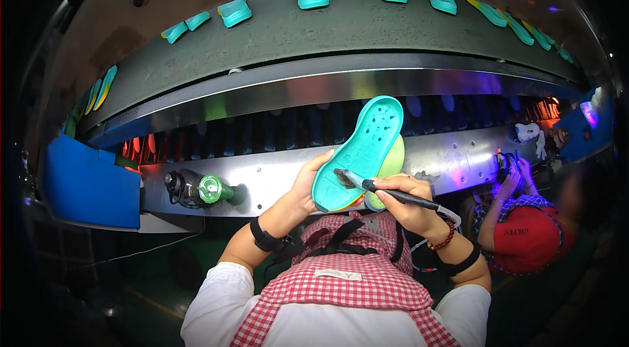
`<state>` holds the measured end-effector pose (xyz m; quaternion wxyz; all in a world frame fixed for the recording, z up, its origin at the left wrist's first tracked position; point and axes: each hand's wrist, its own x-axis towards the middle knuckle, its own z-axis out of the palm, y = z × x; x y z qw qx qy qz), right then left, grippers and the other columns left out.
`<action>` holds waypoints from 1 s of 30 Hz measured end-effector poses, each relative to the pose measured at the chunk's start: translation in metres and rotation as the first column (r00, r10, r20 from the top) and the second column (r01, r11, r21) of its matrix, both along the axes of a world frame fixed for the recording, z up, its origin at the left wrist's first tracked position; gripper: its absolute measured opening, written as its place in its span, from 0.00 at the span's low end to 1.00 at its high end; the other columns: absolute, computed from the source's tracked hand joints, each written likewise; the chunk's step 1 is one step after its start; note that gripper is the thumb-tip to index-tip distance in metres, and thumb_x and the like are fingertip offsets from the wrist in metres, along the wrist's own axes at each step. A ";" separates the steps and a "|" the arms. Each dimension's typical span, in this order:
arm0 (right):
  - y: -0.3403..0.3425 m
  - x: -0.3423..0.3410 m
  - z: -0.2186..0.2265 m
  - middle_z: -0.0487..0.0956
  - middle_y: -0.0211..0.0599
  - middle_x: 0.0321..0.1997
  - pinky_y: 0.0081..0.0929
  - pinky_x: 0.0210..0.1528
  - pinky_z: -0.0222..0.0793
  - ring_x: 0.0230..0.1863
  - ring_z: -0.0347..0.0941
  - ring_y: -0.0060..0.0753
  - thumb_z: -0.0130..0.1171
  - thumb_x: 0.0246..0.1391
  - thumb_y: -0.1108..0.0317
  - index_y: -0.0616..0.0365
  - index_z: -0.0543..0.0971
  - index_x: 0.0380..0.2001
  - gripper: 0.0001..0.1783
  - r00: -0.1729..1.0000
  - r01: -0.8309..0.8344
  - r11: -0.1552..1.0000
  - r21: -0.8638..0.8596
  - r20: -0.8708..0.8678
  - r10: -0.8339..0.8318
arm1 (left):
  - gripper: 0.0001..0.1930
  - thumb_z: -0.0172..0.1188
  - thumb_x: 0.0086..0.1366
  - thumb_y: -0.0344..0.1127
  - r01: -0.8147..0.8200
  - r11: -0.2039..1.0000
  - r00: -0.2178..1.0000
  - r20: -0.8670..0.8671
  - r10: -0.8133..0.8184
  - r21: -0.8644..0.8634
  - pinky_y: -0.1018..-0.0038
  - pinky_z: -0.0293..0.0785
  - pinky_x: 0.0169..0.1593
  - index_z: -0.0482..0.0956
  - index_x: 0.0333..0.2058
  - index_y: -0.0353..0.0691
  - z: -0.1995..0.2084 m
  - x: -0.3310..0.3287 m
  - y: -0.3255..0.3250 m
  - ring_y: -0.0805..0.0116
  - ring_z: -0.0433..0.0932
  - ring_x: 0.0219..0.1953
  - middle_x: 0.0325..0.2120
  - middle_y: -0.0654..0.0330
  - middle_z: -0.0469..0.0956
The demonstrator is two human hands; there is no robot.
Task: Applying adhesive to the bottom of shoe soles with a brush in a manufacturing environment.
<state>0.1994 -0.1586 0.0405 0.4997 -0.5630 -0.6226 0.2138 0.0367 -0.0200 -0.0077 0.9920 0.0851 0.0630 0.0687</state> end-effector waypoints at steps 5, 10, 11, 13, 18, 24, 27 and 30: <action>0.004 -0.004 -0.006 0.79 0.42 0.29 0.22 0.34 0.69 0.30 0.76 0.32 0.59 0.42 0.77 0.63 0.78 0.30 0.08 0.991 0.099 0.995 0.024 -0.095 -0.096 | 0.27 0.41 0.62 0.51 -0.007 1.000 1.000 -0.013 0.006 -0.023 0.46 0.67 0.47 0.61 0.53 0.38 0.003 -0.006 0.001 0.49 0.69 0.49 0.50 0.46 0.65; 0.016 -0.001 -0.005 0.79 0.43 0.30 0.19 0.32 0.69 0.30 0.76 0.29 0.58 0.43 0.78 0.65 0.78 0.30 0.08 0.986 0.124 0.992 -0.021 -0.113 -0.126 | 0.26 0.42 0.61 0.50 -0.102 0.993 0.984 -0.150 0.091 -0.063 0.43 0.66 0.43 0.64 0.52 0.39 0.001 -0.007 -0.004 0.45 0.69 0.47 0.49 0.47 0.67; 0.020 -0.002 -0.007 0.79 0.42 0.30 0.19 0.32 0.69 0.30 0.76 0.28 0.58 0.43 0.78 0.65 0.78 0.31 0.08 0.976 0.189 0.982 0.009 -0.111 -0.187 | 0.26 0.42 0.61 0.50 -0.127 0.992 0.979 -0.161 0.122 -0.026 0.43 0.66 0.44 0.64 0.52 0.39 0.001 -0.008 -0.004 0.46 0.69 0.47 0.49 0.47 0.67; 0.032 0.004 -0.014 0.79 0.40 0.28 0.18 0.30 0.69 0.28 0.75 0.25 0.58 0.44 0.78 0.65 0.78 0.32 0.08 0.950 0.291 0.954 0.069 -0.138 -0.280 | 0.26 0.41 0.62 0.51 -0.120 0.992 0.977 -0.182 0.110 -0.043 0.45 0.66 0.45 0.63 0.52 0.39 0.000 -0.012 -0.006 0.47 0.70 0.47 0.49 0.47 0.67; 0.064 0.001 -0.034 0.78 0.39 0.29 0.22 0.32 0.68 0.29 0.73 0.28 0.59 0.45 0.74 0.63 0.78 0.33 0.09 0.952 0.297 0.954 -0.032 -0.074 -0.299 | 0.24 0.36 0.65 0.49 -0.189 0.982 0.948 -0.262 0.179 -0.015 0.52 0.70 0.45 0.64 0.51 0.37 0.004 -0.023 -0.015 0.54 0.73 0.45 0.46 0.50 0.70; 0.076 -0.045 -0.042 0.78 0.46 0.32 0.27 0.37 0.68 0.32 0.74 0.38 0.59 0.43 0.70 0.62 0.79 0.32 0.11 0.976 0.080 0.992 0.101 0.196 -0.098 | 0.22 0.37 0.65 0.49 -0.301 0.938 0.865 -0.364 0.345 0.174 0.54 0.71 0.45 0.64 0.50 0.40 -0.004 -0.046 -0.002 0.56 0.73 0.44 0.43 0.52 0.71; 0.072 -0.051 -0.036 0.78 0.46 0.31 0.26 0.36 0.68 0.31 0.74 0.37 0.58 0.44 0.70 0.61 0.79 0.34 0.12 0.993 -0.116 0.990 -0.078 -0.017 0.115 | 0.22 0.37 0.65 0.49 -0.293 0.943 0.872 -0.358 0.332 0.160 0.55 0.71 0.46 0.63 0.51 0.41 -0.003 -0.072 0.004 0.57 0.72 0.44 0.44 0.51 0.70; 0.068 -0.064 -0.012 0.79 0.41 0.29 0.20 0.34 0.67 0.28 0.73 0.27 0.56 0.47 0.69 0.60 0.79 0.35 0.11 0.924 -0.362 0.882 -0.302 -0.243 0.296 | 0.22 0.37 0.65 0.48 -0.260 0.950 0.891 -0.335 0.305 0.173 0.57 0.72 0.45 0.61 0.52 0.40 -0.006 -0.107 0.010 0.58 0.73 0.44 0.45 0.51 0.70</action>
